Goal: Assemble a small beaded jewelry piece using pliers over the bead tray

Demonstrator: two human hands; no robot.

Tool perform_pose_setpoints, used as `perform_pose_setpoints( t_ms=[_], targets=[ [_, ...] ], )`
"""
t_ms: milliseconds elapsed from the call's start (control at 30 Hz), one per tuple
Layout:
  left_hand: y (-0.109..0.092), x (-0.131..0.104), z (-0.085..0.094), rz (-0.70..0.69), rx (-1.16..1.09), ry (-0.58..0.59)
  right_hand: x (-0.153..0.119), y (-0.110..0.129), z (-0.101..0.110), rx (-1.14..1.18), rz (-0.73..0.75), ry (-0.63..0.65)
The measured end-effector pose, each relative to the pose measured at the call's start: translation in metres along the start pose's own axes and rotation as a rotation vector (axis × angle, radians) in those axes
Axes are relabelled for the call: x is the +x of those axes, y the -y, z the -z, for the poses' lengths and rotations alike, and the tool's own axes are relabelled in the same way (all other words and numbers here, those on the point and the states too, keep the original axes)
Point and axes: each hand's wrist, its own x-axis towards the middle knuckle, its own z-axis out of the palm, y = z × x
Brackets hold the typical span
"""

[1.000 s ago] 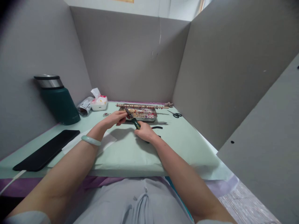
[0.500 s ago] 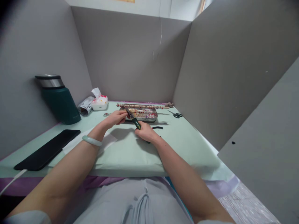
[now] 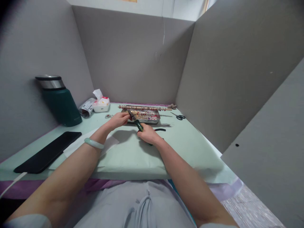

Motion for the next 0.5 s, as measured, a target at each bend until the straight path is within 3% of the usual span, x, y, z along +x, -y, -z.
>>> perform_pose_setpoints(
  t_ms=[500],
  targets=[
    [-0.0001, -0.0003, 0.0002, 0.028, -0.003, 0.006, -0.0002, -0.0006, 0.0003, 0.008, -0.001, 0.029]
  ],
)
